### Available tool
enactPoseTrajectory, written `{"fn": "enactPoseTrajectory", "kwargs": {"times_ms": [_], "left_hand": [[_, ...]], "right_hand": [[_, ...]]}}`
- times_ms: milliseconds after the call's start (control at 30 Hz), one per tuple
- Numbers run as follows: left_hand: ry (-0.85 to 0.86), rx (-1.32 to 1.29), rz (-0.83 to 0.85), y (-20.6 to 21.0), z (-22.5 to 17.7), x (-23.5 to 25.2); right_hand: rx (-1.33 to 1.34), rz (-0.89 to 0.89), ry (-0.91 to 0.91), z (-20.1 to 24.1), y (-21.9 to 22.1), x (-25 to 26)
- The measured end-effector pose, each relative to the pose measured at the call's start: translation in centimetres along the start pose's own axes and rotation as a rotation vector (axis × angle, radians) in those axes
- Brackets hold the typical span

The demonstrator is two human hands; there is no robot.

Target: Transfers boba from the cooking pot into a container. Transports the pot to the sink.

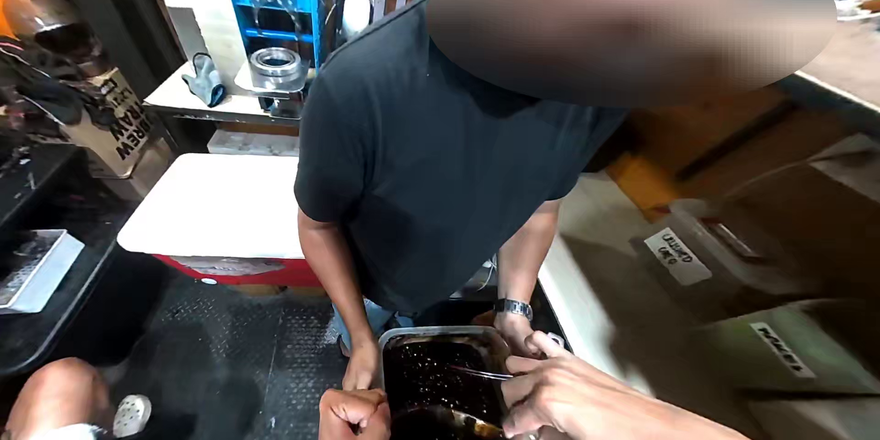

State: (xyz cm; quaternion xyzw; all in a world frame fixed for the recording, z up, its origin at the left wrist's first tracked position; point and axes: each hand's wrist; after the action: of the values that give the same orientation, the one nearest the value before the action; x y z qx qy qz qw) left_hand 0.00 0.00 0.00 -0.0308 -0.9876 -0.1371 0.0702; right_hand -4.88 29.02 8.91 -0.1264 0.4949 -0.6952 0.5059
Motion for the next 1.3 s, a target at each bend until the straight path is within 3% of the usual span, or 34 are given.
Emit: {"fn": "enactPoseTrajectory", "kwargs": {"times_ms": [167, 400, 500, 633, 700, 833, 900, 1000, 1067, 1167, 1233, 1300], "left_hand": [[-0.149, -0.093, 0.019, -1.4, 0.3, 0.8], [-0.481, -0.055, -0.163, -1.4, 0.1, 4.2], [-0.604, -0.002, -0.175, -0.9, 0.7, 6.0], [-0.743, -0.025, -0.259, 0.8, 0.5, 8.1], [-0.775, -0.025, -0.299, 1.3, 0.8, 9.0], [-0.823, -0.010, -0.346, 1.4, 0.4, 10.0], [-0.872, 0.029, -0.347, 1.9, -1.5, 10.3], [-0.893, 0.025, -0.302, 2.0, -2.7, 10.7], [-0.868, -0.029, -0.245, 1.2, -1.8, 10.7], [-0.911, -0.031, -0.261, 1.3, -2.2, 10.9], [-0.890, -0.080, -0.217, 0.7, -1.4, 11.0], [-0.948, 0.011, -0.308, 2.1, -2.5, 11.7]], "right_hand": [[-0.124, -0.168, -0.028, -1.0, -0.5, -0.8], [-0.169, -0.413, 0.070, -4.3, -4.7, -4.6], [0.113, -0.264, 0.172, -6.4, -6.8, -4.1], [0.543, 0.123, 0.249, -9.5, -7.1, 1.3], [0.525, 0.283, 0.283, -10.0, -6.8, 4.3], [0.138, 0.485, 0.391, -7.1, -8.6, 7.8], [0.134, 0.417, 0.308, -9.0, -8.3, 7.2], [0.166, 0.055, -0.097, -15.6, -7.5, 4.7], [0.147, -0.092, -0.134, -18.2, -8.3, 3.3], [0.261, -0.104, 0.009, -17.5, -10.4, 3.3], [0.415, -0.067, 0.006, -18.2, -10.4, 4.3], [0.616, 0.065, -0.039, -19.6, -9.7, 5.9]]}}
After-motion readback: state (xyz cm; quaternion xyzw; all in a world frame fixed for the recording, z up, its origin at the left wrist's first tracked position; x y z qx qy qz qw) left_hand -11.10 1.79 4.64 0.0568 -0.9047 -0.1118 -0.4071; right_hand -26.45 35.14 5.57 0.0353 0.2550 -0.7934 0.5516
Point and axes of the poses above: each hand's wrist, its own x-axis towards the middle knuckle, its own y-axis out of the palm, z = x × y, and after that the axes turned 11 degrees about x, right-handed
